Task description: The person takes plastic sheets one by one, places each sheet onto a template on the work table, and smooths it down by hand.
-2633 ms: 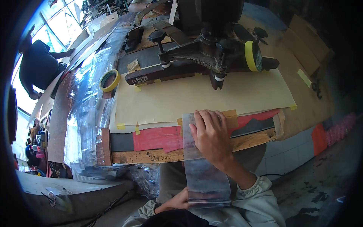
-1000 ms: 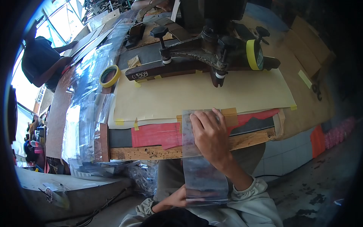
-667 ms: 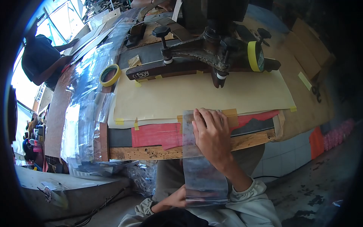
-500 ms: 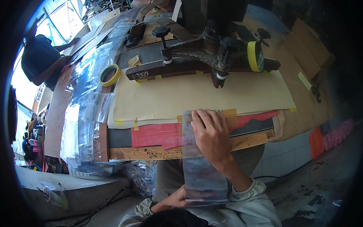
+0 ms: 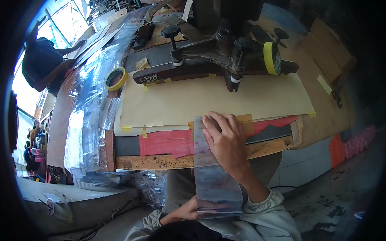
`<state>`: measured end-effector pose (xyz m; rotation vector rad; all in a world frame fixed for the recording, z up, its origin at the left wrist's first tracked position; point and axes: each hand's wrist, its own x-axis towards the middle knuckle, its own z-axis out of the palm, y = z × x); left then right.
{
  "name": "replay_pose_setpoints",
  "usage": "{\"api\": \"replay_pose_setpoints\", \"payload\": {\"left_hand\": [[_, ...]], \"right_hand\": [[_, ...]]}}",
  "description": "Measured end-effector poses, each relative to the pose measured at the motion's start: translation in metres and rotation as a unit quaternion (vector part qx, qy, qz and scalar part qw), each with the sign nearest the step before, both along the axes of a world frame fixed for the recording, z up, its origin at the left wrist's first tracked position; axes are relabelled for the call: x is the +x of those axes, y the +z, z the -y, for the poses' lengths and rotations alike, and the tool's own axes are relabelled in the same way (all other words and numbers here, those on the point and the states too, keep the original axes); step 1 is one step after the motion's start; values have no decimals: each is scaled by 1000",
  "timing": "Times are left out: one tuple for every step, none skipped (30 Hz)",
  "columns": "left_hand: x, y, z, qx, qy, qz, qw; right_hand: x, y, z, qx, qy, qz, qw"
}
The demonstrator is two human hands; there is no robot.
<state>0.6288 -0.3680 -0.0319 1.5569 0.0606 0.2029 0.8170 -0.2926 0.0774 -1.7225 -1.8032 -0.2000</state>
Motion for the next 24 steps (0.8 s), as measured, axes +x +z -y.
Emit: {"api": "replay_pose_setpoints", "payload": {"left_hand": [[-1, -2, 0, 1, 0, 1, 1000], [-1, -2, 0, -3, 2, 1, 1000], [0, 2, -1, -7, 3, 0, 1000], [0, 8, -3, -16, 5, -2, 1000], [2, 16, -5, -24, 7, -4, 1000], [4, 27, -8, -46, 11, -6, 999], [6, 41, -12, -68, 15, -8, 998], [8, 50, -14, -88, 20, -9, 996], [9, 54, -15, -65, 32, 17, 997], [12, 58, -16, -41, 44, 45, 997], [14, 60, -17, -17, 57, 72, 996], [13, 60, -17, -26, 50, 68, 996], [12, 58, -16, -19, 52, 68, 996], [12, 56, -15, -12, 54, 68, 996], [12, 55, -16, -6, 55, 68, 996], [12, 61, -18, 9, 56, 63, 996], [12, 57, -18, -6, 47, 42, 998], [10, 49, -15, -22, 37, 20, 999], [9, 43, -12, -38, 28, -2, 999], [8, 38, -11, -16, 36, 20, 999], [9, 35, -10, 6, 44, 42, 998], [10, 33, -10, 14, 52, 58, 997], [11, 31, -9, 22, 60, 73, 995], [12, 30, -7, 16, 69, 80, 994]], "right_hand": [[0, 0, 0, -3, -1, -8, 1000], [0, 1, 0, -6, -2, -15, 1000], [-2, 3, -1, -6, -15, -21, 1000], [-4, 5, -1, -6, -28, -27, 999], [-4, 6, -2, -7, -41, -32, 999], [-4, 5, -1, -7, -35, -25, 999], [-3, 4, -1, -8, -28, -18, 999], [-2, 3, -1, -7, -21, -10, 1000], [-1, 2, -1, -4, -18, -19, 1000], [-1, 2, -1, -1, -15, -26, 1000], [-1, 1, 0, 1, -12, -34, 999], [-1, 1, 0, 3, -11, -33, 999], [-1, 1, 0, 5, -10, -32, 999], [-1, 1, 0, 7, -10, -31, 999], [-1, 1, 0, 10, -9, -33, 999], [-1, 1, 0, 12, -9, -34, 999], [-1, 0, 0, 14, -9, -36, 999], [-1, -1, 0, 20, -5, -46, 999], [0, 1, -1, 17, -5, -54, 998], [0, 2, -2, 15, -4, -62, 998], [1, 3, -2, 13, -3, -70, 997], [3, 7, -4, -2, 4, -76, 997], [6, 12, -6, -18, 11, -82, 996], [9, 15, -8, -35, 18, -89, 995]]}}
